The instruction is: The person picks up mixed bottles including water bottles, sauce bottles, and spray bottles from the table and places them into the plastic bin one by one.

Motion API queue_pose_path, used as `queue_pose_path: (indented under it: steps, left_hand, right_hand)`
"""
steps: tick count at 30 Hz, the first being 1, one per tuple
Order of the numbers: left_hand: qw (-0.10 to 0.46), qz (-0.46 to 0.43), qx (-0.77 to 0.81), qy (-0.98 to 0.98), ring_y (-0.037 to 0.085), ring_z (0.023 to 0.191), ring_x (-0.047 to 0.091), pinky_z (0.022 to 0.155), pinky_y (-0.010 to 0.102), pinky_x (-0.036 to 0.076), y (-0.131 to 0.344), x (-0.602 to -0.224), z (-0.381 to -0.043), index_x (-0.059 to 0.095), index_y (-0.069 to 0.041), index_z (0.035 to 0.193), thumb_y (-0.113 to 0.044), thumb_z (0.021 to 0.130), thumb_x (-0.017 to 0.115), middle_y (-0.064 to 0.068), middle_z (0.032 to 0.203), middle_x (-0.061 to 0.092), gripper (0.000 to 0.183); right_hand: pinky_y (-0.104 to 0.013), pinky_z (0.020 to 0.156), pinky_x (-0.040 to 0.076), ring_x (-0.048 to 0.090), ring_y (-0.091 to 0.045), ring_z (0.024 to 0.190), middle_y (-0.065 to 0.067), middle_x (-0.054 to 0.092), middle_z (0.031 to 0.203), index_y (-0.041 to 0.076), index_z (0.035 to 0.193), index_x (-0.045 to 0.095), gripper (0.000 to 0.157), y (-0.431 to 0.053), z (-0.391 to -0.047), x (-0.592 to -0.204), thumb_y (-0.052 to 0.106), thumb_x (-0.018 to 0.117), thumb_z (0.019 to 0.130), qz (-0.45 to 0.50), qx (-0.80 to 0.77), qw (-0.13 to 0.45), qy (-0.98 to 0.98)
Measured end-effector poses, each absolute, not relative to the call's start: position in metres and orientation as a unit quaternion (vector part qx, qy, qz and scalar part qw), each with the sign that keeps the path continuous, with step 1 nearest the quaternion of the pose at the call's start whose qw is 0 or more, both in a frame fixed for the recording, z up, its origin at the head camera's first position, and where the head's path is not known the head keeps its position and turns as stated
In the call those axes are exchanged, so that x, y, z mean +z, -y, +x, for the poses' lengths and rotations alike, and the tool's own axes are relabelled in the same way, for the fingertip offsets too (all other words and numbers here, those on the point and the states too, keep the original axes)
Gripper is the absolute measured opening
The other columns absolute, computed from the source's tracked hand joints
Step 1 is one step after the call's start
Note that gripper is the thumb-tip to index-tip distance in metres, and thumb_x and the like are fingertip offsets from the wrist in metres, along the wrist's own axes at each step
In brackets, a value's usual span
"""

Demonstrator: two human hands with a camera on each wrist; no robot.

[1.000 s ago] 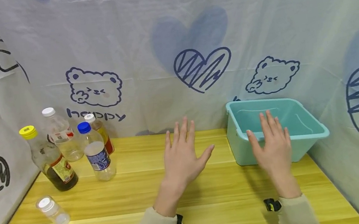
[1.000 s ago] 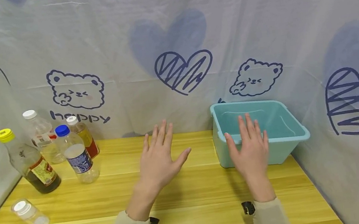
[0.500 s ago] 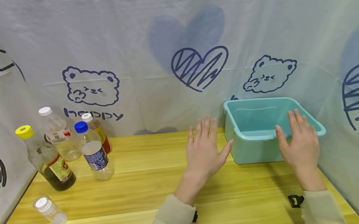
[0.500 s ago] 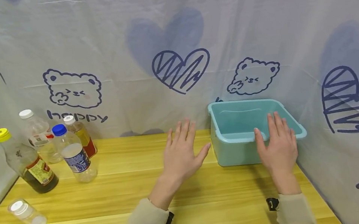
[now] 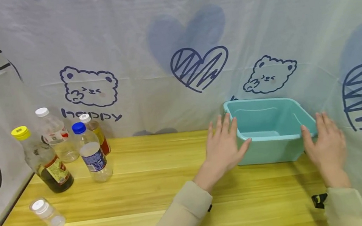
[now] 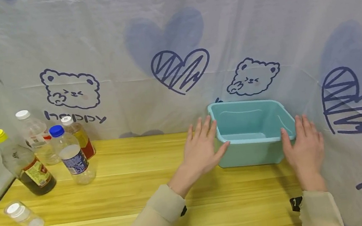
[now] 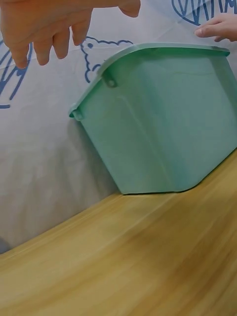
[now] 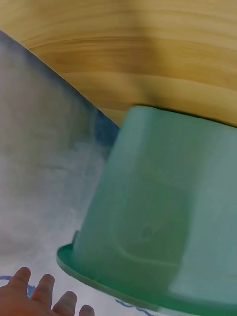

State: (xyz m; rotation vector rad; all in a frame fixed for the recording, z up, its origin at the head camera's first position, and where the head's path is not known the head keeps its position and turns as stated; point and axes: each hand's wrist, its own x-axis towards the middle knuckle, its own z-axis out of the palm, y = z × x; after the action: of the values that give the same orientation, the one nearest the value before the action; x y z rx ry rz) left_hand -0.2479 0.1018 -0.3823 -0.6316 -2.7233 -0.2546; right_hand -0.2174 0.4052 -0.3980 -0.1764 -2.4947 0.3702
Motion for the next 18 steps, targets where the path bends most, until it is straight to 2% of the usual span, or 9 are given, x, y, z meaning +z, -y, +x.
queue_pose_path:
  steps: [9, 18]
  left_hand:
    - [0.124, -0.203, -0.04, 0.97, 0.028, 0.16, 0.013, 0.129, 0.051, 0.016, -0.125, -0.375, -0.264, 0.02, -0.018, 0.168, -0.075, 0.102, 0.022, 0.005, 0.174, 0.014, 0.087]
    - [0.092, -0.209, -0.01, 0.974, 0.026, 0.16, 0.012, 0.13, 0.049, 0.015, -0.134, -0.388, -0.275, 0.015, -0.015, 0.168, -0.082, 0.097, 0.011, 0.002, 0.175, 0.011, 0.098]
  right_hand:
    - [-0.072, 0.118, 0.021, 0.027, -0.056, 0.147, -0.027, 0.023, 0.167, -0.001, 0.162, 0.025, 0.073, -0.426, -0.225, -0.398, 0.05, 0.031, 0.11, -0.054, 0.123, 0.252, 0.958]
    - [-0.074, 0.114, 0.022, 0.025, -0.062, 0.143, -0.031, 0.015, 0.168, -0.005, 0.163, 0.017, 0.081, -0.438, -0.228, -0.404, 0.056, 0.026, 0.11, -0.049, 0.131, 0.196, 0.971]
